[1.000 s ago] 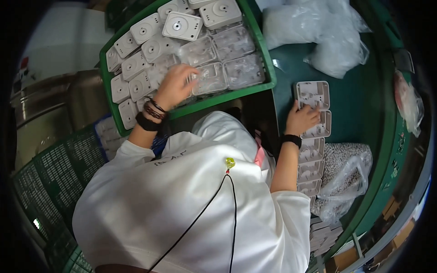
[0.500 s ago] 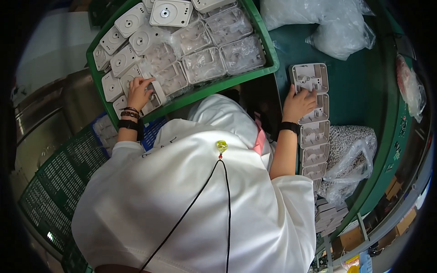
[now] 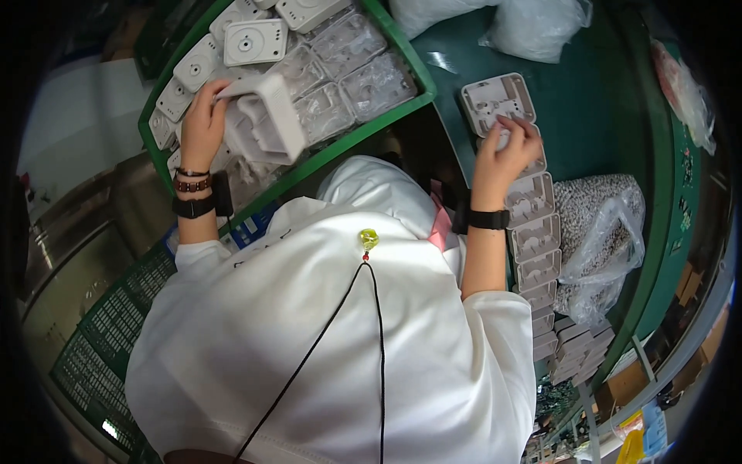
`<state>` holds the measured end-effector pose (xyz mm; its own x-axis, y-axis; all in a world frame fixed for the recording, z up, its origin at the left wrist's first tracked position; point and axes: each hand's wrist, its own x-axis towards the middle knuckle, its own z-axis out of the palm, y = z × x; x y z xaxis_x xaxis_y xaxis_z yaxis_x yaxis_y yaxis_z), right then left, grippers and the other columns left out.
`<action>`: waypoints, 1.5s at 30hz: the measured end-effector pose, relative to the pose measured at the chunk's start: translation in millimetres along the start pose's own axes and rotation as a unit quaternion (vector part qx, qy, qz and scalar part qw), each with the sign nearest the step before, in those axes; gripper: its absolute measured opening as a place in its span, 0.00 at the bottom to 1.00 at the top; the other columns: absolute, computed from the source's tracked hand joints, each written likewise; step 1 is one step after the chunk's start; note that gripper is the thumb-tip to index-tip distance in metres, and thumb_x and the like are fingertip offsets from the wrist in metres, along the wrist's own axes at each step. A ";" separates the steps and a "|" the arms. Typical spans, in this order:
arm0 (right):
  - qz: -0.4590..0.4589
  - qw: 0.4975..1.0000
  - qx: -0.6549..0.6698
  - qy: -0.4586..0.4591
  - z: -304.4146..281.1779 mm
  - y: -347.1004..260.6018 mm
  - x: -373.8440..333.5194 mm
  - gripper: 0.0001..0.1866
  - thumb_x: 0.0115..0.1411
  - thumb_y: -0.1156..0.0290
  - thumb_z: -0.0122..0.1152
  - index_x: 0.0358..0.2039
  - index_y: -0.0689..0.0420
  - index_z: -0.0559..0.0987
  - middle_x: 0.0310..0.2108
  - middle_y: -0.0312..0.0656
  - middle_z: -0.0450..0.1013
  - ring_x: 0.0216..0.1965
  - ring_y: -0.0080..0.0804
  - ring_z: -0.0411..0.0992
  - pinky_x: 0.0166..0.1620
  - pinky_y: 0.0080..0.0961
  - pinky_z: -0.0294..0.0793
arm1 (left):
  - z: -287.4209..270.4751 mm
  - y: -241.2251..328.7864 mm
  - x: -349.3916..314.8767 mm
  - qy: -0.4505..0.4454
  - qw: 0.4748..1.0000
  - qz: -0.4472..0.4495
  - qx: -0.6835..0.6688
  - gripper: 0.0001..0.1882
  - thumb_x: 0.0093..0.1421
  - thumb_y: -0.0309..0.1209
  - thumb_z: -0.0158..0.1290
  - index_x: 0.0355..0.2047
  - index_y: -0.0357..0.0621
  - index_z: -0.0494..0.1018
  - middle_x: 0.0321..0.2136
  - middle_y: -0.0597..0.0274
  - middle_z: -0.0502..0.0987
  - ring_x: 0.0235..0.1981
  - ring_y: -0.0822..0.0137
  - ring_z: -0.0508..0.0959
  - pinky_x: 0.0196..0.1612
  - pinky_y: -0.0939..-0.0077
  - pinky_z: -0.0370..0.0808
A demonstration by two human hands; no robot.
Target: The person moves a green crate onto a table, removes plastic bags from it, and then takes out plastic-wrapped white components to unwrap and place on the table.
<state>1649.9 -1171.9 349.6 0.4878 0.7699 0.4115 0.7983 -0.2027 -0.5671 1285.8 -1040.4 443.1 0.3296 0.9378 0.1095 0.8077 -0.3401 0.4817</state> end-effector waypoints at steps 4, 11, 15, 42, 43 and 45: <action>0.002 0.970 0.237 -0.051 -11.4 -51.5 16.7 0.06 0.52 0.78 0.48 0.32 0.61 0.70 0.32 0.42 0.66 0.35 0.31 0.64 0.40 0.23 0.62 | 45.8 76.8 48.3 -0.063 0.991 0.079 -0.085 0.10 0.55 0.31 0.41 0.36 0.42 0.64 0.32 0.52 0.70 0.31 0.50 0.71 0.33 0.66 0.68; 0.138 0.934 0.311 -0.111 -34.7 -8.2 7.3 0.13 0.56 0.75 0.43 0.43 0.62 0.65 0.34 0.41 0.66 0.36 0.26 0.64 0.42 0.20 0.62 | 104.1 155.1 69.4 -0.178 0.970 0.159 -0.055 0.11 0.56 0.34 0.40 0.36 0.41 0.63 0.30 0.49 0.70 0.31 0.48 0.69 0.31 0.64 0.66; 0.171 0.881 0.387 -0.210 -58.2 16.8 7.2 0.17 0.57 0.73 0.41 0.48 0.62 0.61 0.39 0.42 0.64 0.37 0.27 0.63 0.43 0.21 0.62 | 129.0 181.8 73.9 -0.203 0.964 0.171 -0.016 0.12 0.56 0.34 0.39 0.37 0.42 0.62 0.27 0.47 0.71 0.28 0.49 0.70 0.29 0.65 0.66; -0.080 0.870 -0.389 -0.293 -58.9 268.6 33.5 0.16 0.35 0.61 0.63 0.21 0.58 0.74 0.26 0.51 0.70 0.33 0.48 0.65 0.39 0.40 0.58 | 164.1 163.9 20.4 -0.105 0.974 0.049 -0.192 0.03 0.51 0.27 0.44 0.27 0.43 0.66 0.26 0.58 0.70 0.28 0.56 0.71 0.29 0.68 0.68; -0.065 0.826 -0.435 -0.352 -61.3 276.9 35.3 0.16 0.34 0.60 0.64 0.22 0.56 0.74 0.25 0.49 0.70 0.31 0.45 0.67 0.37 0.39 0.59 | 158.4 136.1 11.6 -0.064 0.981 0.008 -0.184 0.03 0.50 0.27 0.44 0.26 0.44 0.66 0.27 0.58 0.70 0.28 0.54 0.71 0.29 0.66 0.68; -0.124 0.784 -0.504 -0.339 -69.0 306.4 19.4 0.20 0.34 0.54 0.64 0.24 0.54 0.74 0.23 0.46 0.71 0.28 0.40 0.68 0.33 0.35 0.60 | 128.2 74.5 -13.0 -0.030 0.988 -0.097 -0.117 0.05 0.48 0.23 0.43 0.27 0.44 0.67 0.29 0.55 0.69 0.32 0.53 0.70 0.32 0.65 0.67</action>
<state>1928.3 -1260.8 233.1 0.2456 0.9371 -0.2480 0.8790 -0.1075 0.4645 1404.4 -1086.9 366.1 0.2130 0.9756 -0.0528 0.7254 -0.1217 0.6775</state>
